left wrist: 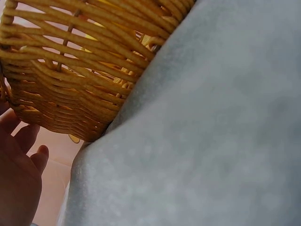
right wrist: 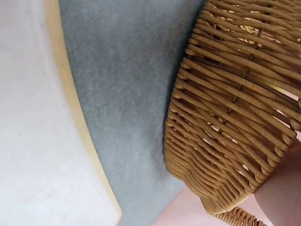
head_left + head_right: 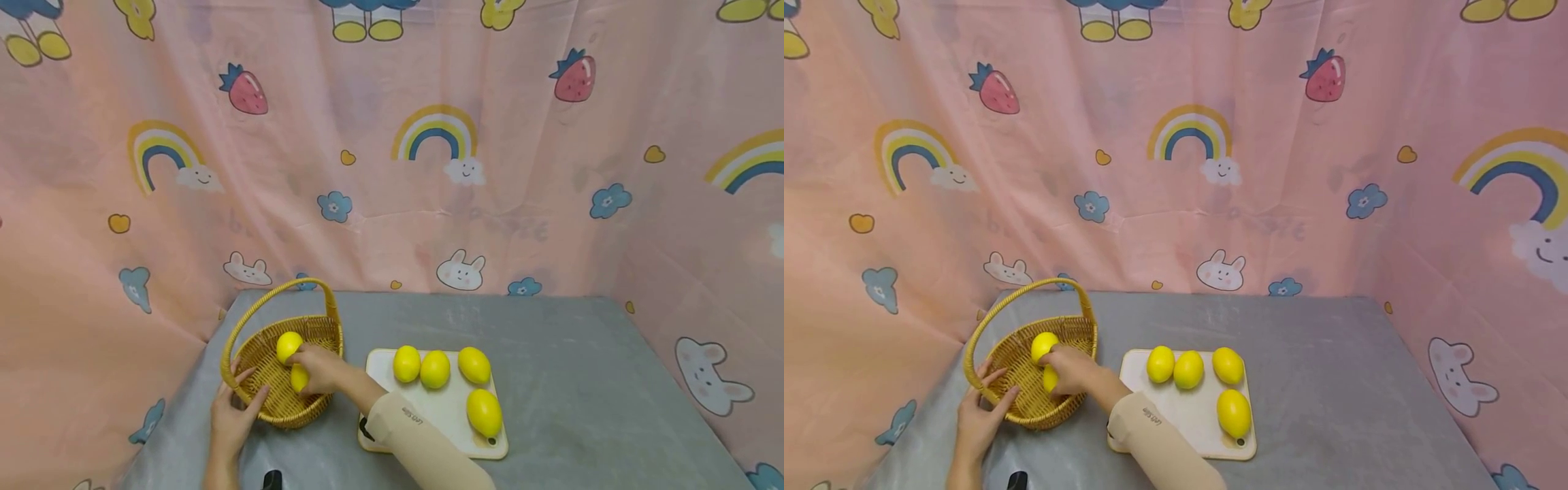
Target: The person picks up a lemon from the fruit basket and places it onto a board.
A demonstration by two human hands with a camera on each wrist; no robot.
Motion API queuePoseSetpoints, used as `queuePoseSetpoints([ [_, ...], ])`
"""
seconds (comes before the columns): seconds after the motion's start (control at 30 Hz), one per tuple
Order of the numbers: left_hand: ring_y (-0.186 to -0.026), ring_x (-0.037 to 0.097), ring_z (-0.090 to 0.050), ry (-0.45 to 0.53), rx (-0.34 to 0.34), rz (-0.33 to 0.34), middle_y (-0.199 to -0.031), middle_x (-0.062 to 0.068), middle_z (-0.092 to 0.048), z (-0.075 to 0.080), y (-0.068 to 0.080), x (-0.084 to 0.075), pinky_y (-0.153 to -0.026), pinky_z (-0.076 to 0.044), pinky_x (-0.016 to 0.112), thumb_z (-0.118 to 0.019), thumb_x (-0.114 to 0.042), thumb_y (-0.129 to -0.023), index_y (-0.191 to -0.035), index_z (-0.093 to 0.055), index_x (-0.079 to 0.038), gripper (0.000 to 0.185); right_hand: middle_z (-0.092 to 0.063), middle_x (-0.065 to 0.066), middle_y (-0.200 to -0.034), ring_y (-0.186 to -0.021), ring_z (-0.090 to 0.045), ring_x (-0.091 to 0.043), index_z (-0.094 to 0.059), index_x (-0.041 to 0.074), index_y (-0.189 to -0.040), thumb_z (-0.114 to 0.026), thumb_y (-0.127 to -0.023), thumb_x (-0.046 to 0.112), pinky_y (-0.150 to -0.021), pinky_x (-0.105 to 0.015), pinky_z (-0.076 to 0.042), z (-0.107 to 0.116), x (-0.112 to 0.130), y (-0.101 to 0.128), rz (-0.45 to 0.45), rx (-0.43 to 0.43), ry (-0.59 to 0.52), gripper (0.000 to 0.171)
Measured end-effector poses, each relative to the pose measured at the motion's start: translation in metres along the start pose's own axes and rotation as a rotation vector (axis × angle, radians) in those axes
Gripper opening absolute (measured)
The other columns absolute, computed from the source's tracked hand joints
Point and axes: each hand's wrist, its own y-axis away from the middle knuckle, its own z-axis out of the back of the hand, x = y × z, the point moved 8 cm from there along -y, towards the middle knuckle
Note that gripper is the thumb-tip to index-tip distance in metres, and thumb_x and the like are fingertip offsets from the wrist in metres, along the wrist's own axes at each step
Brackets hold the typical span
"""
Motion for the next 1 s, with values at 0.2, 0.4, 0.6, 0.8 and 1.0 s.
queuePoseSetpoints([
  [0.2, -0.134, 0.029, -0.032, 0.006, -0.01, -0.024, -0.145, 0.01, -0.038, -0.001, 0.001, -0.004, -0.101, -0.024, 0.011, -0.078, -0.01, -0.077, -0.115, -0.064, -0.001, 0.042, -0.059, 0.001, -0.122, -0.11, -0.053, -0.009, -0.063, 0.011, -0.123, -0.083, -0.072, 0.029, -0.091, -0.019, -0.042, 0.002, 0.001, 0.003, 0.046, -0.034, -0.04, 0.057],
  [0.4, -0.134, 0.031, -0.032, 0.023, -0.014, -0.037, -0.145, 0.012, -0.038, -0.001, 0.002, -0.01, -0.098, -0.023, 0.006, -0.077, -0.006, -0.076, -0.115, -0.064, -0.001, 0.041, -0.055, -0.003, -0.13, -0.119, -0.049, -0.013, -0.058, 0.008, -0.128, -0.081, -0.073, 0.028, -0.094, -0.019, -0.041, 0.023, -0.008, 0.013, 0.018, -0.121, -0.283, 0.063],
  [0.6, -0.132, 0.037, -0.033, 0.017, -0.017, -0.028, -0.143, 0.02, -0.038, 0.003, 0.006, -0.027, -0.098, -0.022, 0.005, -0.075, 0.0, -0.076, -0.114, -0.062, 0.006, 0.041, -0.053, -0.005, -0.131, -0.121, -0.047, -0.014, -0.055, 0.003, -0.13, -0.081, -0.074, 0.025, -0.094, -0.017, -0.041, 0.043, -0.017, 0.027, 0.036, -0.185, -0.507, 0.066],
  [0.8, -0.133, 0.034, -0.032, 0.012, -0.012, 0.008, -0.145, 0.015, -0.037, 0.003, 0.005, -0.022, -0.093, -0.024, 0.003, -0.076, -0.001, -0.076, -0.115, -0.063, 0.003, 0.041, -0.052, -0.003, -0.132, -0.121, -0.046, -0.014, -0.054, 0.005, -0.131, -0.08, -0.076, 0.025, -0.091, -0.019, -0.042, 0.057, -0.025, 0.04, 0.059, -0.214, -0.569, 0.064],
  [1.0, -0.135, 0.029, -0.03, 0.012, 0.001, 0.016, -0.147, 0.01, -0.036, 0.0, 0.003, -0.009, -0.097, -0.024, 0.005, -0.077, -0.008, -0.077, -0.117, -0.062, 0.0, 0.043, -0.05, -0.002, -0.135, -0.124, -0.044, -0.014, -0.052, 0.01, -0.134, -0.079, -0.077, 0.026, -0.098, -0.026, -0.041, 0.071, -0.032, 0.06, 0.075, -0.239, -0.584, 0.064],
])
